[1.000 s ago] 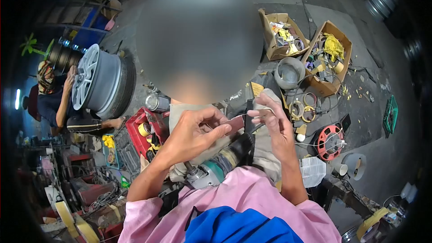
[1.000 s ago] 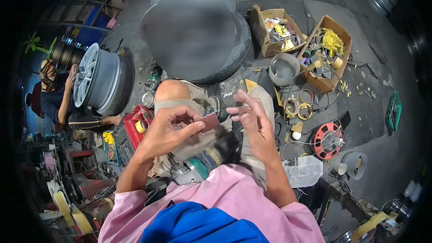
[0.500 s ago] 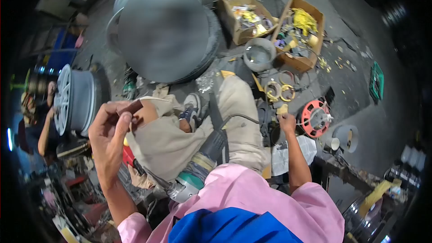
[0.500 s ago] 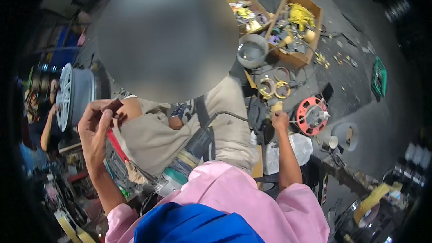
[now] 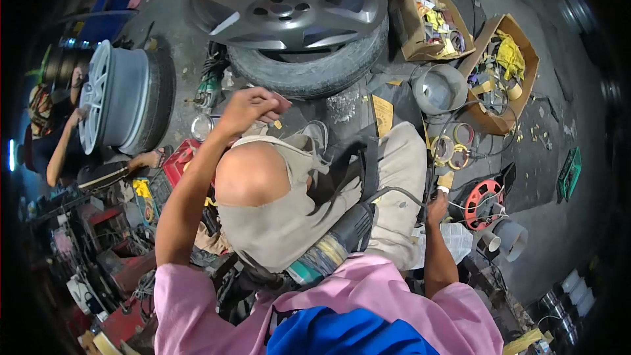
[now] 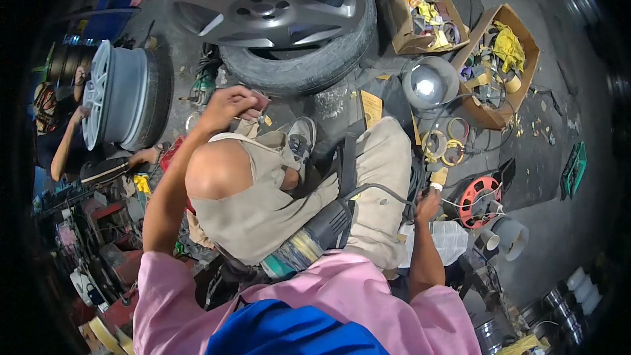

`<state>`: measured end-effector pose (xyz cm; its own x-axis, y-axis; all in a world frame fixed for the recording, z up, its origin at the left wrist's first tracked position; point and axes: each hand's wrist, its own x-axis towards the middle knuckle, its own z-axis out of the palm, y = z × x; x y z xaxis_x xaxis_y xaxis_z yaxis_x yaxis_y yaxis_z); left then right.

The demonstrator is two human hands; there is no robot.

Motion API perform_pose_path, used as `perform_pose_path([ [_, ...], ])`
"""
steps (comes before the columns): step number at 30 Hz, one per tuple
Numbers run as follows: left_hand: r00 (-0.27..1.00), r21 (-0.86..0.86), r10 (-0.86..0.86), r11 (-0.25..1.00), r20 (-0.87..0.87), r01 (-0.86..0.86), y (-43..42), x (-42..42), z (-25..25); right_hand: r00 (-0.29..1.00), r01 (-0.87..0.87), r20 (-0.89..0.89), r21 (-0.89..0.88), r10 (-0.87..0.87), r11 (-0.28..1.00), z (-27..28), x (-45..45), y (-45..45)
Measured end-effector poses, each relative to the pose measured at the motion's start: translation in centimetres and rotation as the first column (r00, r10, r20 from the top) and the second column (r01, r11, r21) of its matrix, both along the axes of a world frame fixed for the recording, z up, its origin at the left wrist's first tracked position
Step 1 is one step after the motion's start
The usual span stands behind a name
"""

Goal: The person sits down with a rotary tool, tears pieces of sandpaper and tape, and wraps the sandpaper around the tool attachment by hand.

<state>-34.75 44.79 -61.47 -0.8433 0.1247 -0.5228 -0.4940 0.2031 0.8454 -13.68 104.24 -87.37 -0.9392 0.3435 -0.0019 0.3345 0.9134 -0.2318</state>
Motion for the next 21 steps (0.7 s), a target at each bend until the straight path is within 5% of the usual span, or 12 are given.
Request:
perform_pose_path([
  [2,0.995,0.066,-0.062,0.996,0.083,0.056,1.2,-1.0,-5.3,0.972,0.139,0.205,-0.119,-0.112,0.983,2.1,-0.4,1.1],
  [4,0.983,0.067,-0.089,0.995,0.163,0.079,3.3,-1.5,-8.6,0.999,0.005,-0.041,-0.193,-0.013,0.981,4.3,-0.2,2.8],
  [6,0.962,0.078,-0.134,0.990,0.237,0.119,5.1,-2.0,-11.8,0.964,0.260,0.135,-0.305,-0.229,0.916,10.6,-2.6,2.2],
  [10,0.926,0.137,-0.038,0.990,0.375,-0.015,7.7,-2.2,-19.8,0.963,0.213,-0.082,-0.342,-0.255,0.915,20.7,-9.6,-1.3],
  [14,0.919,0.147,0.079,0.978,0.385,-0.145,10.7,-1.7,-23.9,0.969,-0.200,-0.114,0.160,0.220,0.967,27.6,-18.6,-9.1],
  [16,0.908,0.117,0.179,0.964,0.378,-0.239,11.6,-1.7,-25.0,0.975,-0.212,-0.011,0.236,0.221,0.948,26.0,-21.1,-9.5],
  [18,0.906,0.055,0.195,0.971,0.376,-0.231,12.1,-2.0,-26.1,0.979,-0.203,0.013,0.019,0.202,0.979,24.4,-23.4,-10.4],
  [20,0.900,-0.015,0.200,0.978,0.387,-0.210,12.2,-1.5,-26.7,0.958,-0.285,-0.072,-0.335,0.277,0.898,23.9,-24.9,-14.6],
  [21,0.907,-0.047,0.194,0.981,0.375,-0.190,12.2,-1.5,-27.0,0.920,-0.354,0.024,-0.376,0.391,0.856,23.6,-25.6,-17.0],
])
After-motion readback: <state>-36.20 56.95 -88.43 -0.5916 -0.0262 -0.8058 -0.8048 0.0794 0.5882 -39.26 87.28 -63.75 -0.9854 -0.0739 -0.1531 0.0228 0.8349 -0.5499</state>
